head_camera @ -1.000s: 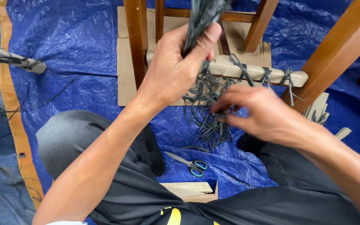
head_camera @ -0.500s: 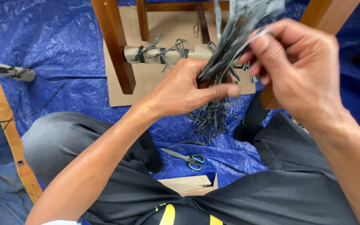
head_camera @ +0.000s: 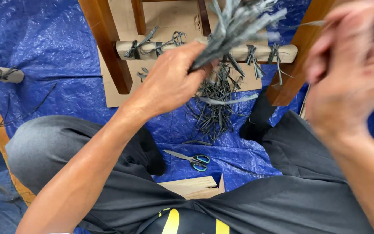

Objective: Repairing a wooden chair by weaving and tying off bundles of material to create the seat.

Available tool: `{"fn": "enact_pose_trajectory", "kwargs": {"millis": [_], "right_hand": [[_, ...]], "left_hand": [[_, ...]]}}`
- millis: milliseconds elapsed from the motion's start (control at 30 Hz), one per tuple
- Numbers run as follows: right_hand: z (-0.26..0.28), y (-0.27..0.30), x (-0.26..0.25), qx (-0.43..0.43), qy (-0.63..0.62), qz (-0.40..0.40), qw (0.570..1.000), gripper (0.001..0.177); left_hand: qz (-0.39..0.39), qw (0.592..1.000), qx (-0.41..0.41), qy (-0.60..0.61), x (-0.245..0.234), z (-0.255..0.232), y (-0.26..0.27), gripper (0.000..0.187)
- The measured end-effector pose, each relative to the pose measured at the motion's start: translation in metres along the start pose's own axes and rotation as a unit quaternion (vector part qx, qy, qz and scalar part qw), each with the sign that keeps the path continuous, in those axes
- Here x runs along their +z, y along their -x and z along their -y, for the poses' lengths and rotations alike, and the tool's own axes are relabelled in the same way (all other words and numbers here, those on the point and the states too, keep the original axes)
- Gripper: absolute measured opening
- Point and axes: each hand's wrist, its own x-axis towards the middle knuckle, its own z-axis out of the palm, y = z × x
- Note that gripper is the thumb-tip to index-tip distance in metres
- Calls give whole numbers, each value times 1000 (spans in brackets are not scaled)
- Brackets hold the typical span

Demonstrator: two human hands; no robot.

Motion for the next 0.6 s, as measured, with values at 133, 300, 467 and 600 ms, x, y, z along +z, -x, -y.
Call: {"fn": "enact_pose_trajectory", "kwargs": {"millis": [133,300,467,600], "right_hand": [[-65,39,32,-168,280,185,927,15],[-210,110,21,243,236,594,729,17],[-255,87,1,230,326,491,775,18],[-315,86,-20,142,482,348,791,18]], "left_hand": [[-15,986,-143,-84,-14,-2,-3,34],[-48,985,-145,81,-16,-3,-1,43],[-39,993,-107,34,-10,0,4,45],[-35,992,-65,107,-8,-1,-1,40]]}}
